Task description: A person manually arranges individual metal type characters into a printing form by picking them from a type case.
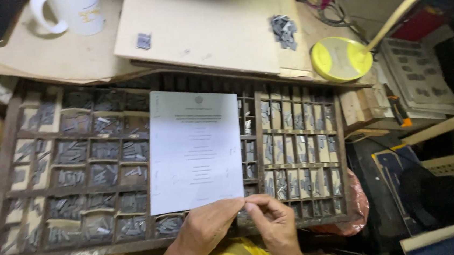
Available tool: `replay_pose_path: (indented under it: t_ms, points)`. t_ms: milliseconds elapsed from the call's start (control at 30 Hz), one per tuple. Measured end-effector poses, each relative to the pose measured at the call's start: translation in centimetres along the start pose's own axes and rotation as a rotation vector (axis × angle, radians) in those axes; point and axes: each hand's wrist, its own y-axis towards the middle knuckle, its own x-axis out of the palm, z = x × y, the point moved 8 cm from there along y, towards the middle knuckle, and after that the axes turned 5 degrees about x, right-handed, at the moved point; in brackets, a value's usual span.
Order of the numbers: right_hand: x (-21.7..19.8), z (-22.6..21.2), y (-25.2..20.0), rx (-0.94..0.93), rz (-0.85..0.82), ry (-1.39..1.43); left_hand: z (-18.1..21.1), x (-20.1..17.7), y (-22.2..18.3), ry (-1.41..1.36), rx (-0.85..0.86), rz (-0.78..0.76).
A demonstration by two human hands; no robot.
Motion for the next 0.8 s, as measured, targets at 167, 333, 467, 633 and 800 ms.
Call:
replay_pose_path:
  t_ms: [167,333,467,633,800]
  points:
    - [-0.9,2.5,0.4,0.209,-0.129,-0.038,-1.0,0.9,-1.2,-0.003,-0.09,-0.057]
    - [-6.4,3.1,6.2,-0.063,-0.066,-0.588,-2.2,2.1,-3.8,-0.144,-0.292,-0.032]
    - [-10.8,5.2,11.7,-0.083,0.094,-1.228,-2.7,2.6,-4.9,-0.165,-0.276,-0.019]
    - [-8.5,2.2,13.1,0.11,0.025,-1.354,-2.9,2.6,-5.1,-0.192,-0.3,0.002]
    - [-8.9,2.8,13.5,0.17,-0.079,-1.164,-3.4,1.9,-4.9,-0.12,-0.364,0.044]
